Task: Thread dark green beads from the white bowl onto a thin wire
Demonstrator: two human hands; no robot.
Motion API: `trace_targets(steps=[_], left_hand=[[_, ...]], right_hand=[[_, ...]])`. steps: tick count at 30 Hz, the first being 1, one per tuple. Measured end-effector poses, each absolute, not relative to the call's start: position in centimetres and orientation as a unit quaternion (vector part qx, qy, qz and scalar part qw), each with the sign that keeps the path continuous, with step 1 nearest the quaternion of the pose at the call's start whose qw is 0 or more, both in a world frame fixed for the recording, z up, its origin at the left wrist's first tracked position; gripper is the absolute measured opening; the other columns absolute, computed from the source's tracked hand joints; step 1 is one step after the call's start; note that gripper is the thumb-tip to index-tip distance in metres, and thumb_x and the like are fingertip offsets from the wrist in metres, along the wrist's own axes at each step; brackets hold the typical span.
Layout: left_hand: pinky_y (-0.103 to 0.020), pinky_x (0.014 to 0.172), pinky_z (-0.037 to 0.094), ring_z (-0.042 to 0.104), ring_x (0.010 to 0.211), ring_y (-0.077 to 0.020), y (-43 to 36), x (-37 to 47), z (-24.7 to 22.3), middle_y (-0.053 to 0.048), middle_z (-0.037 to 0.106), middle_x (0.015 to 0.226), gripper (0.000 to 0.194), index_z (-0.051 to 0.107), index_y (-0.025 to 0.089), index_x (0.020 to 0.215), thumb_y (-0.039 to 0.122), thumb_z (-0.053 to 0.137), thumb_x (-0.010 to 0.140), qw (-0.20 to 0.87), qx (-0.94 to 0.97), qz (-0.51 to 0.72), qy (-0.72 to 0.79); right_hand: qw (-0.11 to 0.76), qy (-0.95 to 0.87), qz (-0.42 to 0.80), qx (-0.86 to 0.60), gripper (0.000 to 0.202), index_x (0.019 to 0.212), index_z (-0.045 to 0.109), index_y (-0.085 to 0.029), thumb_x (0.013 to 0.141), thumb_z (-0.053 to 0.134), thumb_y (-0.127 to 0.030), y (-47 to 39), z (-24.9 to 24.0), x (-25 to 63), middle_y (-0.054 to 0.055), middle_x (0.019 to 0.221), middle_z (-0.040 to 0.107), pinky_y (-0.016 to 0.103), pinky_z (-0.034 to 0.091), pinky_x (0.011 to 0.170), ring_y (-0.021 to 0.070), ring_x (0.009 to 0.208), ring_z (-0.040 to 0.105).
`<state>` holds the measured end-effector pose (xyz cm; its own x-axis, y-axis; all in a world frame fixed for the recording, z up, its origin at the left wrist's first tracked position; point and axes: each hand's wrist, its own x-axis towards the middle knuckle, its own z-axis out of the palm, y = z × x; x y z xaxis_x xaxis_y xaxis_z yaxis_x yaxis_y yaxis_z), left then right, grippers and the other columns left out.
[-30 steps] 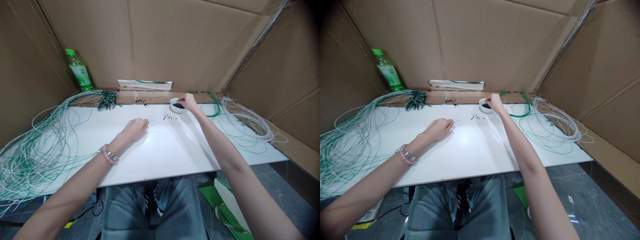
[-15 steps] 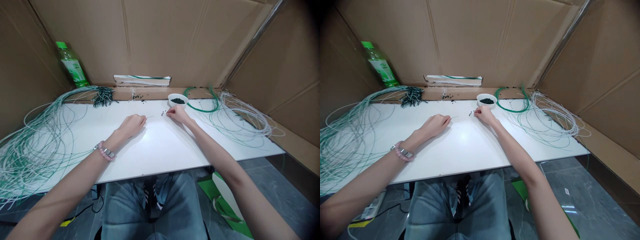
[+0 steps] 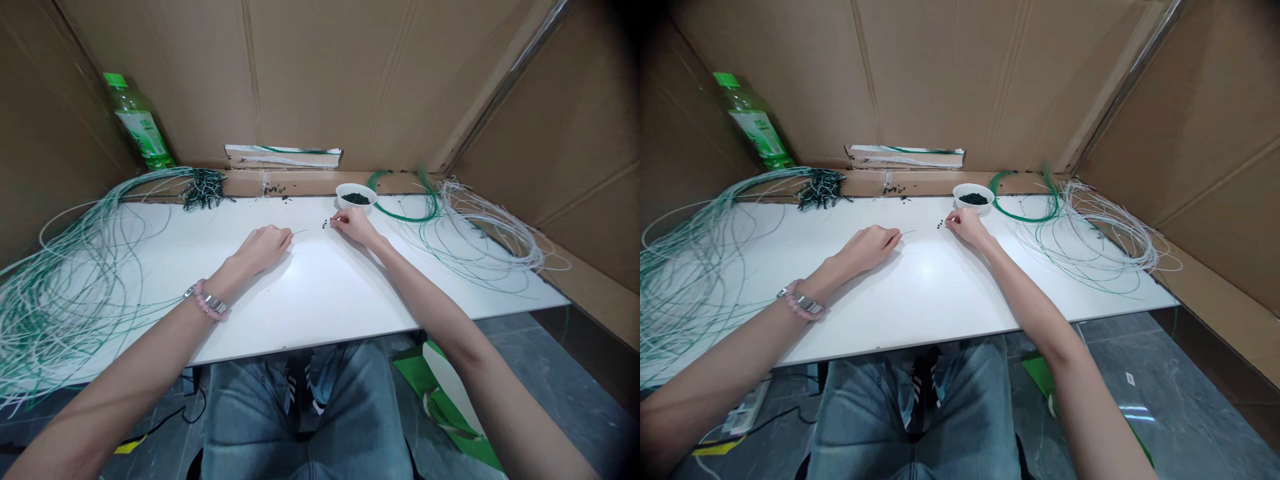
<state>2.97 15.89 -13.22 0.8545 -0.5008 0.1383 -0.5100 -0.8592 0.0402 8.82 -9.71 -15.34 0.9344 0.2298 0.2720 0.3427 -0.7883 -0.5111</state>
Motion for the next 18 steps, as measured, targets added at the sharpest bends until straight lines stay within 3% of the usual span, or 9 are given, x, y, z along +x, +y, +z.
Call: trace_targets(steps=[12,18], left_hand=[[-0.032,0.061,0.034,0.061,0.071,-0.0262,15.8,3.0,-13.2,-0.012,0.064,0.078,0.042,0.058,0.017,0.081,0.031,0.022,0.095,0.029,0.964,0.055,-0.260],[-0.032,0.061,0.035,0.061,0.071,-0.0252,16.0,3.1,-13.3,-0.011,0.063,0.077,0.044,0.059,0.017,0.081,0.032,0.021,0.096,0.030,0.963,0.053,-0.263]], right_hand=[[0.214,-0.147,-0.105,-0.960,0.020,0.093,0.075,-0.014,0.083,0.061,-0.024,-9.9,-14.0,8.2,0.005,0.072,0.066,0.024,0.038,0.065,0.0128,0.064,0.054],[0.139,-0.041,-0.136,-0.980,0.028,0.109,0.070,-0.013,0.088,0.055,-0.025,-12.2,-9.6,10.9,0.011,0.095,0.068,0.029,0.044,0.078,0.0203,0.087,0.061]])
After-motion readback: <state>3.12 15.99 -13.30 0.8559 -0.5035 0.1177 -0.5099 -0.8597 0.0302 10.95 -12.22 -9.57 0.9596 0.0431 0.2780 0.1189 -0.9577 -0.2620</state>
